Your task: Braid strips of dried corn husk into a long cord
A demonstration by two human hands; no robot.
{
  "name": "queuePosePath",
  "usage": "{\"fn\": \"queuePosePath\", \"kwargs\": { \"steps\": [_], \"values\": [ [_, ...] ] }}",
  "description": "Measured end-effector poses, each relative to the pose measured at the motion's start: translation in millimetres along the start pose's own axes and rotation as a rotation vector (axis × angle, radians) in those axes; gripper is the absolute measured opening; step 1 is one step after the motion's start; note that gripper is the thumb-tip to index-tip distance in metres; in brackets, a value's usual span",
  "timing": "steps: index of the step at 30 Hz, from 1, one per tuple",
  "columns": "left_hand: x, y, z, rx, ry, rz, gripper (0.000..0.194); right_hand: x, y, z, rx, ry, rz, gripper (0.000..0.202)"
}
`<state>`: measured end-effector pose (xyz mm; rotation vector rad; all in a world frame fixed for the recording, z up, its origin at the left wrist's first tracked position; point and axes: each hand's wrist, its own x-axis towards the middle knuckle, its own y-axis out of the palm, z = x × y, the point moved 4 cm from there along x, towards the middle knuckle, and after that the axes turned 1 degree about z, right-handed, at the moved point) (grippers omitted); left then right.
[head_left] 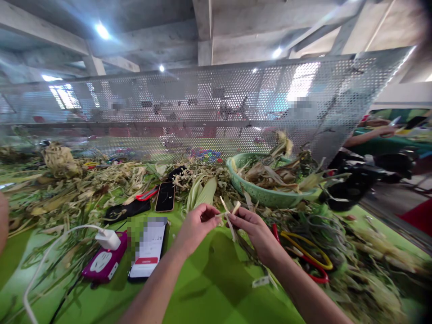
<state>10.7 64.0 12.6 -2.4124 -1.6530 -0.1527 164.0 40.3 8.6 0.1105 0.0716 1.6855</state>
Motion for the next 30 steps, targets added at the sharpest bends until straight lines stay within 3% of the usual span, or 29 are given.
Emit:
{"fn": "queuePosePath", "kwargs": {
  "steps": [4, 7, 14, 21, 30],
  "values": [
    [-3.0, 0.6, -13.3, 0.243, 0.157, -0.06, 0.014, 1.0, -1.8, -0.9, -0.05, -0.014, 0.006, 0.029],
    [-4.7, 0.4, -17.3, 0.287, 0.171, -0.068, 0.014, 1.2, -1.8, -0.6, -0.068, -0.032, 0.013, 0.028],
    [-1.3, -0.4, -2.5, 0.021, -0.033, -0.035, 0.024, 0.5, 1.0, 0.9, -0.066, -0.055, 0.046, 0.026],
    [-2.1, 9.4, 3.3, -0.229, -0.066, 0.001, 0.025, -2.2, 3.5, 2.6, -0.031, 0.006, 0.074, 0.029],
    [-3.7, 7.3, -5.0, -0.067, -0.039, -0.018, 0.022, 0.4, 0.3, -1.3, -0.102, -0.034, 0.03, 0.03]
  ]
}}
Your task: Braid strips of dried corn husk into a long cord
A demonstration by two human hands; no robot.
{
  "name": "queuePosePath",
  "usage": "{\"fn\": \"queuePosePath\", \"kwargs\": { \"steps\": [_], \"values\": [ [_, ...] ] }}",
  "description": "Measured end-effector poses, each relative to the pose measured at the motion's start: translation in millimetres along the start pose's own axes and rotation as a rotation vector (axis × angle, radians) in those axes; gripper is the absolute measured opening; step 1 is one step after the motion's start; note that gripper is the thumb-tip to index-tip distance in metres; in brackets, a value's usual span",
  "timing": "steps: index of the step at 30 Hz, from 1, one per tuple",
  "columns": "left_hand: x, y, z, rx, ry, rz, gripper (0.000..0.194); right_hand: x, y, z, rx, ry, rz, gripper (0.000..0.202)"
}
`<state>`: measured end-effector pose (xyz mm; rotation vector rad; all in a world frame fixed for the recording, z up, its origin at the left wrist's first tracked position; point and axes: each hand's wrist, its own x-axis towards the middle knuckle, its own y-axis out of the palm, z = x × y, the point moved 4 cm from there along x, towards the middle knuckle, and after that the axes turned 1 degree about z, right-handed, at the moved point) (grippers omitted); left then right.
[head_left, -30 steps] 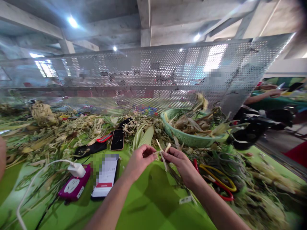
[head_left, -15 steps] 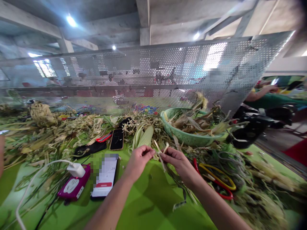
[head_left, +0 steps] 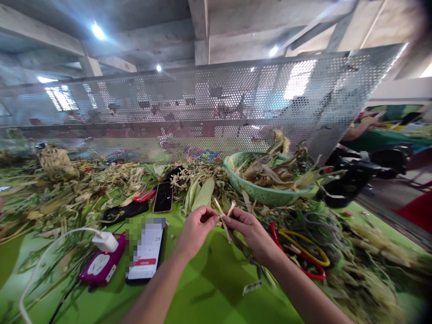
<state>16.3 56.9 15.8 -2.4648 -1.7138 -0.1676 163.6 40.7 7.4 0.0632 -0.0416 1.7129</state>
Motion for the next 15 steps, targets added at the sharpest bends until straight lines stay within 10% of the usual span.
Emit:
{"fn": "queuePosePath", "kwargs": {
  "steps": [9, 15],
  "values": [
    [-0.2, 13.4, 23.9, -0.656, -0.215, 0.115, 0.02, -6.0, 8.2, 9.6, 0.178, 0.051, 0.126, 0.025],
    [0.3, 7.6, 22.5, -0.524, -0.186, 0.044, 0.02, -2.0, 1.2, 4.3, 0.119, 0.011, -0.006, 0.027]
  ]
}}
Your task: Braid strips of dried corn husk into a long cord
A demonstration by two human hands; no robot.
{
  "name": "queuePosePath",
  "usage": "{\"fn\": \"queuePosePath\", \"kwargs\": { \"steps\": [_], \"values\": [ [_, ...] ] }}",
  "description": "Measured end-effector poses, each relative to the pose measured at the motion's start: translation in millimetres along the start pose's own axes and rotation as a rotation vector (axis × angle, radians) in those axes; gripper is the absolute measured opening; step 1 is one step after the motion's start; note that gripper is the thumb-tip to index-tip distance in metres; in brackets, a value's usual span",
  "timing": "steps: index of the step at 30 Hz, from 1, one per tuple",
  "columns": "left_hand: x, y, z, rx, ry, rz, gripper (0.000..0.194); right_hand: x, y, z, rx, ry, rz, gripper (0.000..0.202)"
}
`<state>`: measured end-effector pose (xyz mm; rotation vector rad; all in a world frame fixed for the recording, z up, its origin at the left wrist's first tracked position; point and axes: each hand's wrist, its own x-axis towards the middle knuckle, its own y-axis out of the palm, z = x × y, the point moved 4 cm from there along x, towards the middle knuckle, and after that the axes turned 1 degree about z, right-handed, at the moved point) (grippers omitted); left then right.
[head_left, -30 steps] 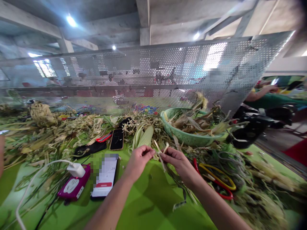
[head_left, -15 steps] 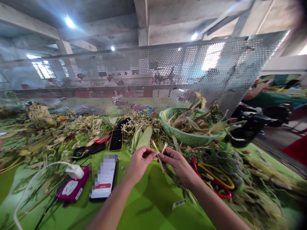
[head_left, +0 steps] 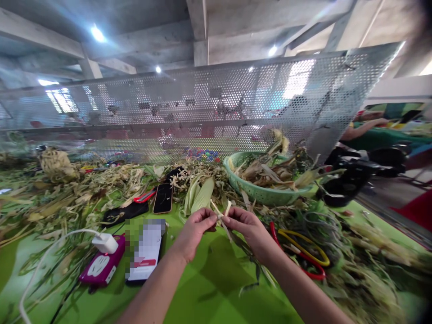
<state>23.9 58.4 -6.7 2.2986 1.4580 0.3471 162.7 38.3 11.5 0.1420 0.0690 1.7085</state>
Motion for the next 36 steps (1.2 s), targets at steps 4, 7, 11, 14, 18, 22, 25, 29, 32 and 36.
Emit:
{"fn": "queuePosePath", "kwargs": {
  "steps": [4, 7, 11, 14, 18, 22, 25, 29, 32, 36],
  "values": [
    [-0.2, 2.2, 1.9, -0.038, -0.043, 0.051, 0.022, -1.1, 1.8, 0.4, 0.025, -0.005, 0.024, 0.025],
    [-0.6, 2.1, 3.0, 0.03, -0.053, 0.027, 0.024, -2.0, 2.1, -0.3, 0.05, 0.033, 0.021, 0.026],
    [-2.0, 3.1, -4.4, 0.197, 0.036, -0.007, 0.025, 0.0, 0.2, -2.8, -0.009, 0.021, 0.001, 0.029],
    [-2.4, 5.7, -8.8, 0.227, 0.073, 0.023, 0.028, 2.7, -2.0, -5.2, -0.053, -0.011, -0.022, 0.028],
    [-2.3, 5.8, -9.4, 0.245, 0.048, 0.018, 0.029, 5.1, -6.4, -6.1, -0.005, -0.03, -0.055, 0.029],
    [-3.5, 4.8, -9.2, 0.256, 0.013, -0.013, 0.03, 4.3, -8.7, -3.2, -0.01, -0.019, -0.054, 0.032],
    [-4.6, 5.1, -9.1, 0.243, 0.008, -0.024, 0.031, 2.8, -7.6, -1.3, -0.022, -0.009, -0.048, 0.032],
    [-4.0, 6.9, -5.5, 0.248, -0.002, -0.004, 0.031, 3.9, -4.9, -1.4, -0.036, -0.029, -0.023, 0.031],
    [-1.8, 6.7, -2.2, 0.247, 0.005, -0.02, 0.033, 6.6, -7.9, -3.9, -0.062, -0.058, -0.076, 0.034],
    [-0.2, 4.3, 0.6, 0.199, 0.003, -0.055, 0.032, 7.2, -10.2, -5.0, -0.224, -0.13, -0.118, 0.034]
  ]
}}
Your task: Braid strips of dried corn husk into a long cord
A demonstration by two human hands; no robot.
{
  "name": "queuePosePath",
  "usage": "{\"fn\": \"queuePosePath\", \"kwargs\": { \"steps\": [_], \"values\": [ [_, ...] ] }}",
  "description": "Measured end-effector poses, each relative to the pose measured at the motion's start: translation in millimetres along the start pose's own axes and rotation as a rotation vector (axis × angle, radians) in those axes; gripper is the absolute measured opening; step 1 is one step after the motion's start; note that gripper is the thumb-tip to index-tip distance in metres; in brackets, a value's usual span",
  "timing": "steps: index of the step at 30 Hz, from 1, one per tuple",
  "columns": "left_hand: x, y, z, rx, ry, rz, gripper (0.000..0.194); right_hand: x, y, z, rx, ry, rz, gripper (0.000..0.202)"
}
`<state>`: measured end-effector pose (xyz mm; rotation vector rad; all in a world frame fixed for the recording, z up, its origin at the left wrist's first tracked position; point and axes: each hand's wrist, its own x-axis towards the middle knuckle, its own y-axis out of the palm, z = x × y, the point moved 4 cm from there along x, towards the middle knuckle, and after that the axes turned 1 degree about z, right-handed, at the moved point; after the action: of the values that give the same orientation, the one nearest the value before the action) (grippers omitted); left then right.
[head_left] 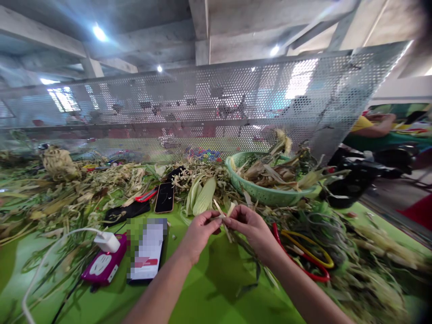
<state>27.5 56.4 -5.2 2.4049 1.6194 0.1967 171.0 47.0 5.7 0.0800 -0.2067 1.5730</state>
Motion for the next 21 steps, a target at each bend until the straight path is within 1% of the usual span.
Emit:
{"fn": "queuePosePath", "kwargs": {
  "steps": [4, 7, 11, 13, 17, 21],
  "values": [
    [0.4, -2.9, -0.1, -0.034, 0.039, -0.022, 0.027, -4.9, 0.5, 6.8, -0.262, -0.116, -0.028, 0.029],
    [0.8, -3.6, 0.2, -0.049, 0.063, -0.038, 0.024, -9.5, 4.5, 13.4, -0.452, -0.185, -0.015, 0.028],
    [0.3, -3.5, -1.3, -0.011, 0.09, -0.086, 0.021, -14.4, 11.8, 19.3, -0.759, -0.266, -0.039, 0.024],
    [-0.3, -2.7, -1.9, 0.012, 0.083, -0.076, 0.021, -16.2, 15.1, 20.0, -0.856, -0.291, -0.048, 0.019],
    [-1.2, -4.3, -1.8, 0.062, 0.06, -0.066, 0.023, -18.0, 18.1, 18.9, -0.886, -0.299, -0.021, 0.012],
    [1.3, -6.6, -0.6, 0.031, 0.048, -0.036, 0.022, -16.5, 16.5, 17.5, -0.763, -0.261, 0.031, 0.012]
  ]
}}
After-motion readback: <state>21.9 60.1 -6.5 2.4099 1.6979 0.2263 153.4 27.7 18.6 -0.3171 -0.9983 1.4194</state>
